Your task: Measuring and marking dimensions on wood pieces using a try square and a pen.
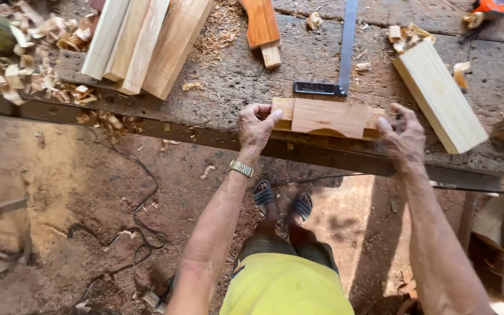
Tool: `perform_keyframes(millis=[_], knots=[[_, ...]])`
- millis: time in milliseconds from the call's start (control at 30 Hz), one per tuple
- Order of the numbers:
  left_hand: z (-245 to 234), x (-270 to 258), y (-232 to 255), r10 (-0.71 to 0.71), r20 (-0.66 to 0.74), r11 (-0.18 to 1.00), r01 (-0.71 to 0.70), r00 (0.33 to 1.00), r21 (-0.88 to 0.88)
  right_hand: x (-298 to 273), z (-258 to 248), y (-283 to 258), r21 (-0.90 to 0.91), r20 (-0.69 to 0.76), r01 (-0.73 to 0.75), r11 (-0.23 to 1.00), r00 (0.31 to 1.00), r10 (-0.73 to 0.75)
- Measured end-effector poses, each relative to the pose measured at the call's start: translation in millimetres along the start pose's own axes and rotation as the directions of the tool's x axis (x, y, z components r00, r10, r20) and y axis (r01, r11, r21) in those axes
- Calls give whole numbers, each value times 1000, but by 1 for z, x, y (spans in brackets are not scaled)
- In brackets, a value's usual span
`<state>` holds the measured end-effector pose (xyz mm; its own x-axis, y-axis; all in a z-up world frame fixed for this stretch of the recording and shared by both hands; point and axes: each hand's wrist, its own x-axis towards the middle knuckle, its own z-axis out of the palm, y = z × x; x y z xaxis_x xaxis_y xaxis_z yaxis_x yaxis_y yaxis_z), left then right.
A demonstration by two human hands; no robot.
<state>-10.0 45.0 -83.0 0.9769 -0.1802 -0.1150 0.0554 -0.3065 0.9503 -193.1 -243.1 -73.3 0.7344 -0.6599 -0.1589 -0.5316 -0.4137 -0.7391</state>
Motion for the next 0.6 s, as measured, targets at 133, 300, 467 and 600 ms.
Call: perform_keyframes(millis=[133,300,467,600], knots=[[0,7,-1,177,101,969,-192,979,159,-3,-18,-10,77,156,162,984,973,-172],[-6,16,15,658,283,701,-705,698,109,11,-30,5,206,251,103,973,955,-155],[11,29,-8,646,331,736,-676,688,-31,39,-24,59,144,-111,306,941,950,-292],[11,21,-28,535,327,839,-536,779,-93,43,-10,83,-63,-115,179,982,976,-185]])
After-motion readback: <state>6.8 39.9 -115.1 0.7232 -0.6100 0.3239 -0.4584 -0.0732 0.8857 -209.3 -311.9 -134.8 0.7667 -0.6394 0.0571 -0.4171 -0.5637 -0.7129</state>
